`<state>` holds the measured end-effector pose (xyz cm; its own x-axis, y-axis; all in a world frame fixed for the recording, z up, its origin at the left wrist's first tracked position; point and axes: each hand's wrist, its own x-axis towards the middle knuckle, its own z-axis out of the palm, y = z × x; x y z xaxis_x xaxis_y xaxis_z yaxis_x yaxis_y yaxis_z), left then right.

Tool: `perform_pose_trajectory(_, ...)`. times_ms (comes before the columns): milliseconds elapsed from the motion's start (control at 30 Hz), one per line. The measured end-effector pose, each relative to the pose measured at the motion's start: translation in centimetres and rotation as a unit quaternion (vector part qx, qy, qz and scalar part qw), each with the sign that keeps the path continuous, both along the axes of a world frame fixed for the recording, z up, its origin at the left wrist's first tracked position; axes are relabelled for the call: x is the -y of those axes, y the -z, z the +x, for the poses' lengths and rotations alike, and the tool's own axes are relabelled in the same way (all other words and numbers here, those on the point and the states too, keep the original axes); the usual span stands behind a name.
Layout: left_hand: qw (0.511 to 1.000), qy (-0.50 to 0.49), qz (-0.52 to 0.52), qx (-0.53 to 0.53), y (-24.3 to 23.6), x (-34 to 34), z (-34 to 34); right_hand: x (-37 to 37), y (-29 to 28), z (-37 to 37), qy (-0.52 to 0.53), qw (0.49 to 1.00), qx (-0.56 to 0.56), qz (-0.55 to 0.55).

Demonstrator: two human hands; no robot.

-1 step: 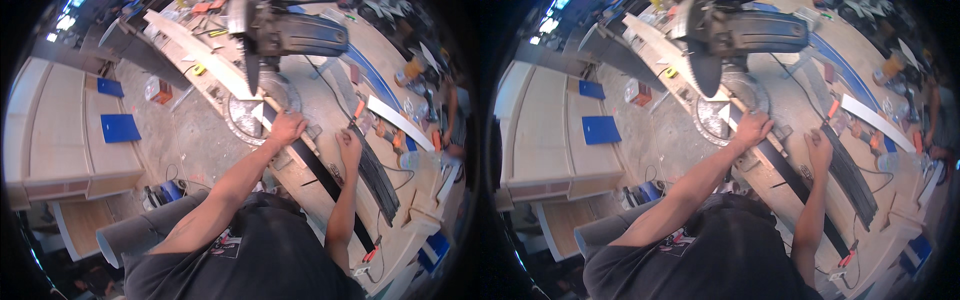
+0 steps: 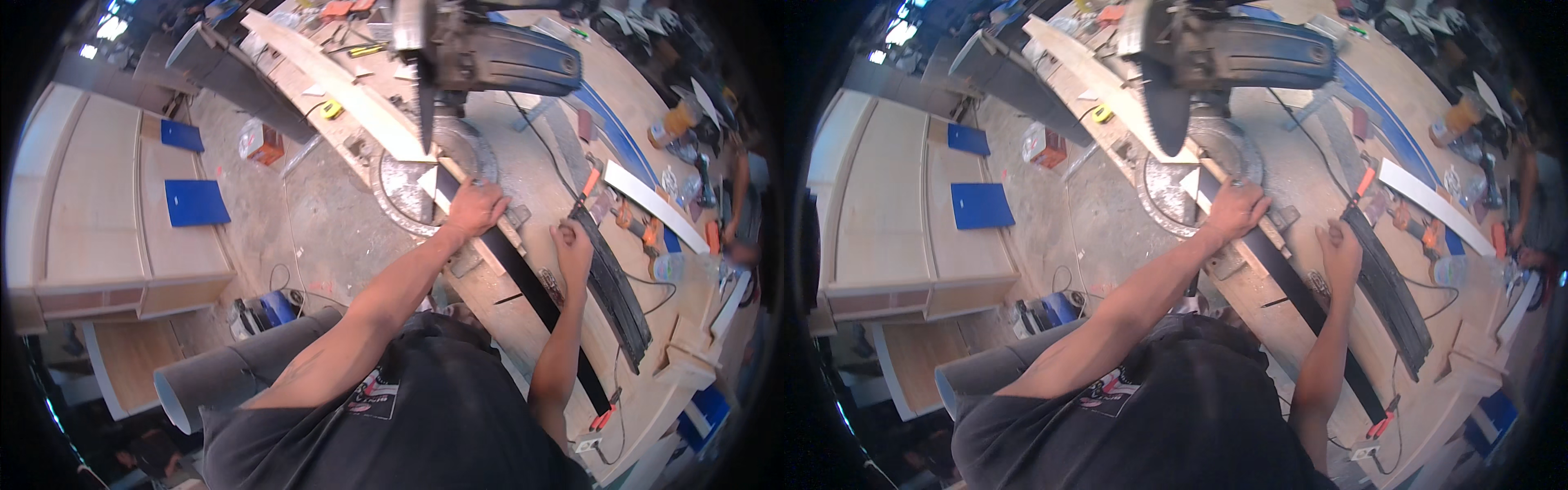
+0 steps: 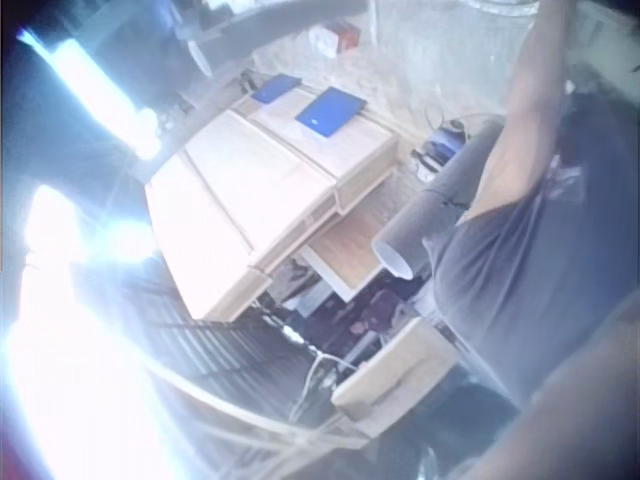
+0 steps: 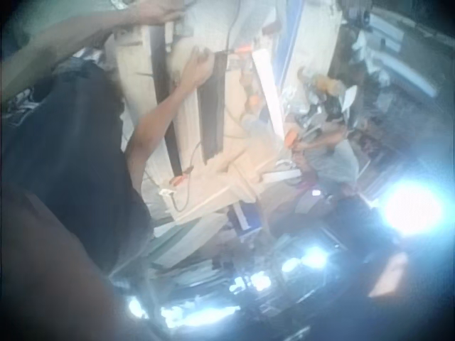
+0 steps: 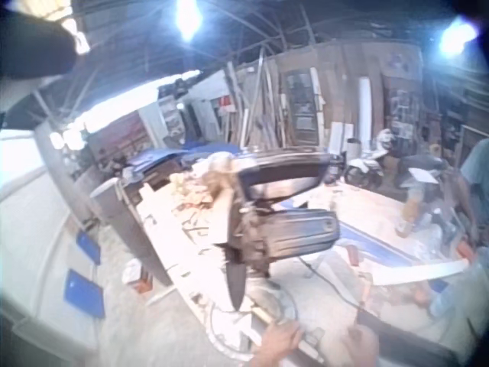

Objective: The person uses a miter saw to cut a long piece of light-colored wood and a black plastic strip. They position the materials on the saw table, lower the blade to cut, and then remove the cut pieces.

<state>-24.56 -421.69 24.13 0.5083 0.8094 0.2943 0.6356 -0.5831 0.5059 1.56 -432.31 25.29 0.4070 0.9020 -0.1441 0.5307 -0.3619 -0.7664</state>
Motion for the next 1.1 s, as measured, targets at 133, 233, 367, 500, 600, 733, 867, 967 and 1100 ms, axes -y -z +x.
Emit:
perform_pose_trajectory(133, 0.999, 0.008, 0.040, 0.033, 0.2, 0.0, -0.2, 6.3, -2.6, -4.0, -0.050, 0.997, 0.053, -0.021)
perform_pose_trajectory(233, 0.997, 0.028, 0.045, 0.047, 0.3, -0.3, -0.3, 9.0, -3.7, -7.9, -0.042, 0.991, 0.102, -0.073)
perform_pose_trajectory(367, 0.994, 0.061, 0.072, 0.050, 0.2, -1.4, -0.9, 9.4, -3.4, -12.1, -0.029, 0.971, 0.208, -0.113)
perform_pose_trajectory(500, 0.996, 0.084, 0.025, 0.019, -0.2, -1.1, -1.2, 9.2, -2.5, -13.4, -0.008, 0.956, 0.269, -0.119)
perform_pose_trajectory(600, 0.993, 0.115, -0.009, 0.004, -0.4, -1.1, -1.3, 9.4, -1.9, -13.3, -0.009, 0.950, 0.290, -0.114)
perform_pose_trajectory(733, 0.986, 0.165, -0.028, 0.006, -0.7, -1.3, -1.6, 9.5, -1.4, -12.7, -0.026, 0.938, 0.326, -0.119)
perform_pose_trajectory(867, 0.982, 0.187, 0.030, 0.015, -1.2, -0.9, -3.5, 9.3, -1.6, -12.5, -0.025, 0.939, 0.315, -0.136)
perform_pose_trajectory(967, 0.957, 0.237, 0.142, 0.084, -1.7, 0.2, -7.1, 9.2, -2.1, -12.8, -0.026, 0.946, 0.296, -0.134)
perform_pose_trajectory(1100, 0.887, 0.349, 0.160, 0.256, -0.6, 2.5, -16.7, 10.0, -3.4, -14.4, 0.027, 0.933, 0.350, -0.083)
